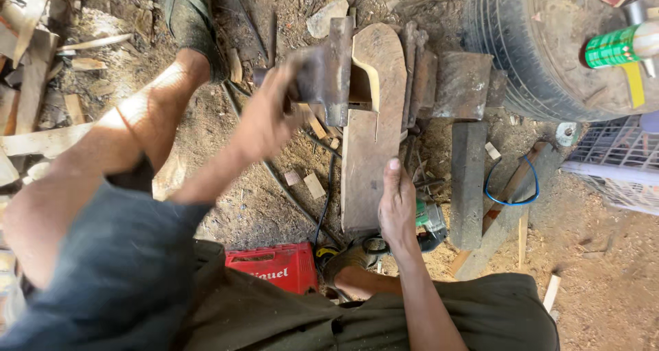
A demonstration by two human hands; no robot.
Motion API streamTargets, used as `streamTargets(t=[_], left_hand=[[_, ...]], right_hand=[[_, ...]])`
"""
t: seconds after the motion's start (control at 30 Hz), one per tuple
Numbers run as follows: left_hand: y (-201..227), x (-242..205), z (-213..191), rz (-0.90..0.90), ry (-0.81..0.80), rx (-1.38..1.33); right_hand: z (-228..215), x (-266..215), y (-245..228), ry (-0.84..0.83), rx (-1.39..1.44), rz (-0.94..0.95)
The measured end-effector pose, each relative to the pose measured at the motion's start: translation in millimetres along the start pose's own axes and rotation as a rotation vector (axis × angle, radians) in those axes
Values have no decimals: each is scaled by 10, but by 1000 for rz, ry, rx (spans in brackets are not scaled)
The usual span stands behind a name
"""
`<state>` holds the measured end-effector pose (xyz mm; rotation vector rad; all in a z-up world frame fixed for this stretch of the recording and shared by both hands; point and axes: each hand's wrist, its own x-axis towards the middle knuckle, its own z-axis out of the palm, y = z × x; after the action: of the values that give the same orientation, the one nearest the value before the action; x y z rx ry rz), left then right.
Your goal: The person secures a wooden piece in a bench vise and uses a green reciprocating saw to cut along a marked line. The person repositions the wood and continues cutting until the piece is separated.
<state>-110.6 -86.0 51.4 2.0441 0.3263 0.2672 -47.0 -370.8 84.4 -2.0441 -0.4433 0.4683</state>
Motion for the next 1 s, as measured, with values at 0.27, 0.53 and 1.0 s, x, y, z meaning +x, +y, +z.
streamTargets(t=[0.27,0.53,1.0], left_hand=[[-837,-294,622,-623,442,-753],[-834,1089,-374,-767,60,-990],[-1060,1709,-124,-514,357,-816]], right_hand=[[2,-3,161,-30,19,257],[24,35,183,-14,-8,312],[-123,125,-524,-105,-493,274]])
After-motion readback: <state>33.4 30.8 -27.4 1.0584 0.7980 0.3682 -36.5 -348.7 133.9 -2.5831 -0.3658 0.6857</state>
